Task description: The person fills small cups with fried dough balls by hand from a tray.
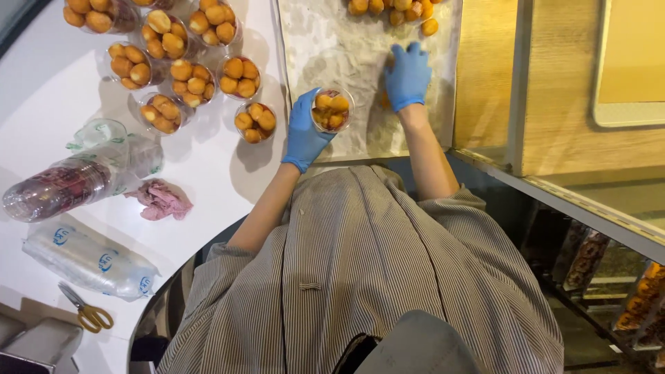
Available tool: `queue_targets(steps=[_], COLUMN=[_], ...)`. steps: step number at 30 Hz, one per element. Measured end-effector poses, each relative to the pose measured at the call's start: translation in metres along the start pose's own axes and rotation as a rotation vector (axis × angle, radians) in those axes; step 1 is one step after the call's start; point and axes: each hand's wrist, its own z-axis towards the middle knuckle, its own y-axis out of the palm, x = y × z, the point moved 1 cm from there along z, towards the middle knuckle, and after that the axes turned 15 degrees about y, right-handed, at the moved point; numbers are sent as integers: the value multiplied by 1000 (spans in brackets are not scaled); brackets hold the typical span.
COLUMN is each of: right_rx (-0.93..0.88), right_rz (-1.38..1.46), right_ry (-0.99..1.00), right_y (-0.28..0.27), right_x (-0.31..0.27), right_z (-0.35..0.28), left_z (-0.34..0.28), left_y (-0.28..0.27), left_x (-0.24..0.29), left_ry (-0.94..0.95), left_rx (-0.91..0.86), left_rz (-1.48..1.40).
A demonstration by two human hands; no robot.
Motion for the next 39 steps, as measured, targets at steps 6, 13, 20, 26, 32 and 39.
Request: queue_targets(steps=[6,13,20,26,32,39], right_rx=[-134,-386,208,103,172,-121], right_rz=[344,792,551,241,187,51], right_ry=[112,-152,-192,-137,-161,-3], right_y=[5,-126,-37,11,18,-34], right_x=[44,-69,31,52,24,-6], right_z=[-24,-64,43,96,92,31], left_z=[14,38,28,21,26,25], left_y=[11,22,9,8,7,2], left_x=[-5,-11,-7,-9,-10,-11], left_ry=[-4,89,13,-11,-3,-9], left_rx=[-92,-101,-65,-53,-56,-62], left_rz=[93,79,-43,-57,-48,-44])
